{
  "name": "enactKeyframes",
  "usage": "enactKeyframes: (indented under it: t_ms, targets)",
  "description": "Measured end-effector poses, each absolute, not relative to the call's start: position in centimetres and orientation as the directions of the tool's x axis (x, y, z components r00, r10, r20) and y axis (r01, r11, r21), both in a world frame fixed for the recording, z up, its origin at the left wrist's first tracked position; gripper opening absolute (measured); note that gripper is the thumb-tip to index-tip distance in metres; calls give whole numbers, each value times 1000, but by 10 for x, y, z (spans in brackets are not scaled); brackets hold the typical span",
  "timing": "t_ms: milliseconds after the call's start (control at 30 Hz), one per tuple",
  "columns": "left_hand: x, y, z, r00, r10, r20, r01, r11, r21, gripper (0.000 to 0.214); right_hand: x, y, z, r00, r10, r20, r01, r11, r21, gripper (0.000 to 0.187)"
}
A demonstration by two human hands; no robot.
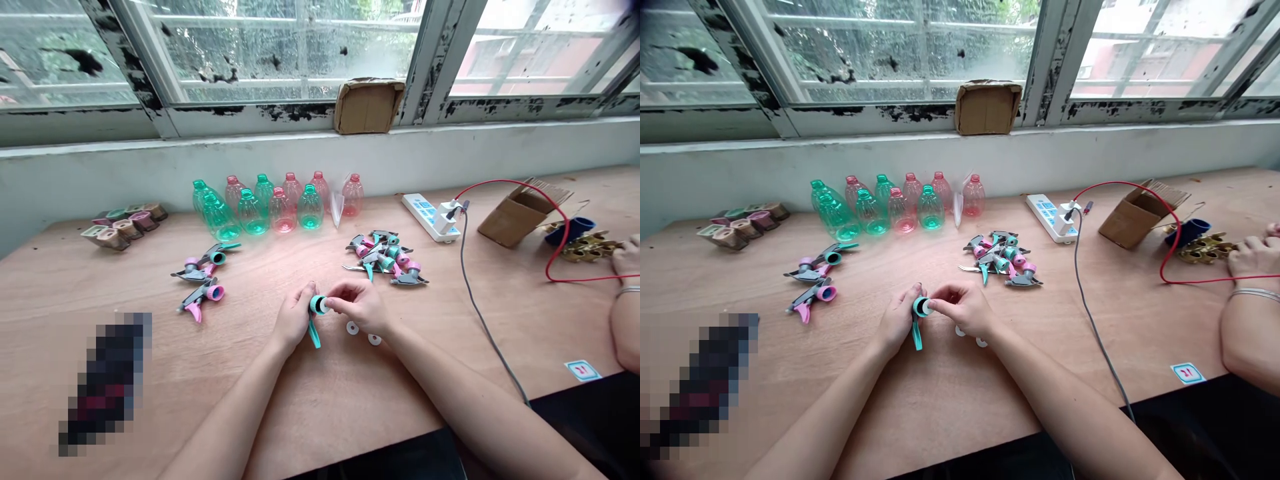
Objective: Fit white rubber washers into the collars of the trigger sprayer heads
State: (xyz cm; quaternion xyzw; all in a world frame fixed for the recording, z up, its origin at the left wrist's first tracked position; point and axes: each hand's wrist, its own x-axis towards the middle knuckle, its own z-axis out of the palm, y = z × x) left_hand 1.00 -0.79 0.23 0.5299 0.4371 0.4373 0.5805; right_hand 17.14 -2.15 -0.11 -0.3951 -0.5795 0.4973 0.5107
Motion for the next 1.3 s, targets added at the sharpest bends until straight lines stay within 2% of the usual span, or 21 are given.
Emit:
enactKeyframes:
  t_ms: [167,467,800,1067,1300]
  targets:
    - [10,-8,-1,232,972,-30,-25,37,999,45,167,-25,-4,-106,953,283,80,292,-953,21]
    - [11,-7,-3,239,971,-2,-30,10,999,46,163,-26,-5,-109,936,336,206,352,-913,24]
    - [10,-5,-8,242,970,28,26,-35,999,47,164,-25,-8,-157,935,319,218,348,-912,23]
    - [9,-5,-7,359,933,-38,35,27,999,47,172,-23,-9,-253,924,287,95,319,-943,26]
    - [10,-8,-6,384,923,-32,41,18,999,46,180,-22,-8,-319,882,346,151,408,-900,25]
